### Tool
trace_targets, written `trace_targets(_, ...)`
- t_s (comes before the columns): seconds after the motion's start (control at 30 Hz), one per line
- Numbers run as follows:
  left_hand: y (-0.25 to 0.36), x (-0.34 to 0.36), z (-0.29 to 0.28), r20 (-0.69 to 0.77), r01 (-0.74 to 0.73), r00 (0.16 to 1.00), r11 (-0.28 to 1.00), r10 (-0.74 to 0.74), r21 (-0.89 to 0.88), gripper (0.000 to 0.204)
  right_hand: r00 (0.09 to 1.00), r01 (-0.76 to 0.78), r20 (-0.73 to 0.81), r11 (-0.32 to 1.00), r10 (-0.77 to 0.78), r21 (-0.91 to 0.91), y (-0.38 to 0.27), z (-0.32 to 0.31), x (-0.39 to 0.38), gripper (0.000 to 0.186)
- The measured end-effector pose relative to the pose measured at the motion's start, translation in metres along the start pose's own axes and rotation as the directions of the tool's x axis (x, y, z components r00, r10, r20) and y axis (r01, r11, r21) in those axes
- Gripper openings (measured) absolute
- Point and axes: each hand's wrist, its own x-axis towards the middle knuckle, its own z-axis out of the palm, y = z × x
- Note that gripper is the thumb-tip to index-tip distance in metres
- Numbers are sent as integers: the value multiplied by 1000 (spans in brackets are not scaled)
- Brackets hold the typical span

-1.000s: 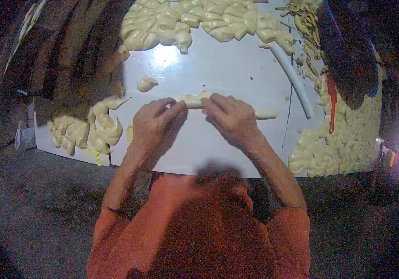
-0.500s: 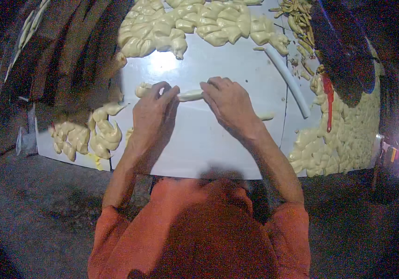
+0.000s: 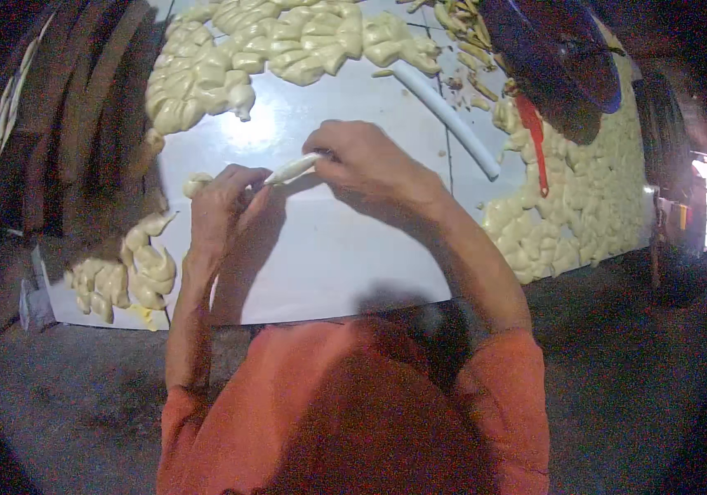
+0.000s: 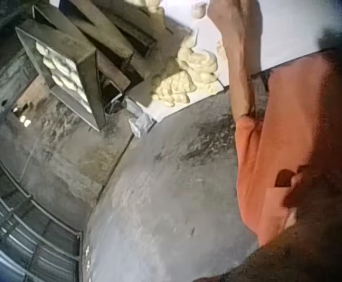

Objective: The person flattens pieces of dough with a roller, spreads a dark filling onto them using a spatula, rolls the dough into cylinders by hand, and arranges them onto metal baking trays.

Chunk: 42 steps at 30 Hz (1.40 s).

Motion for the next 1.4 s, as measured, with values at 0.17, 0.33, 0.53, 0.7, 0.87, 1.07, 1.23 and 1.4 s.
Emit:
trace_targets(0.17, 39, 19, 43, -63, -135, 990, 987, 130, -91, 22, 985, -154, -74, 988, 155, 24, 18, -43, -52, 26)
trace_targets(0.33, 75, 29, 82, 16, -155, 987, 985, 157, -72, 21, 962, -241, -146, 969, 231, -49, 42, -40, -96, 26)
trace_targets(0.53, 79, 24, 98, 113, -229, 967, 973, 228, 0, 31, 986, -79, -158, 981, 50, -179, 68, -34, -124, 37)
trace_targets(0.7, 89, 32, 106, 38, -199, 980, 977, 196, 80, 16, 996, -92, -30, 985, 88, -149, 66, -45, -115, 31)
trace_targets(0.87, 81, 23, 103, -54, -175, 983, 984, 177, 40, 15, 988, -153, -9, 988, 153, -32, 39, -48, -103, 27)
trace_targets(1.07, 86, -15, 45, -6, -67, 998, 996, 67, -57, 27, 979, -193, 93, 974, 183, 122, 22, -57, -77, 33)
trace_targets(1.23, 61, -49, -37, -264, -111, 957, 993, 117, 40, 28, 985, 145, 101, 989, -142, -22, -66, -68, -4, 36)
trace_targets(1.4, 37, -80, -167, -463, -84, 869, 973, 177, 215, 35, 908, 416, 91, 908, -410, -59, -167, -58, 101, 37)
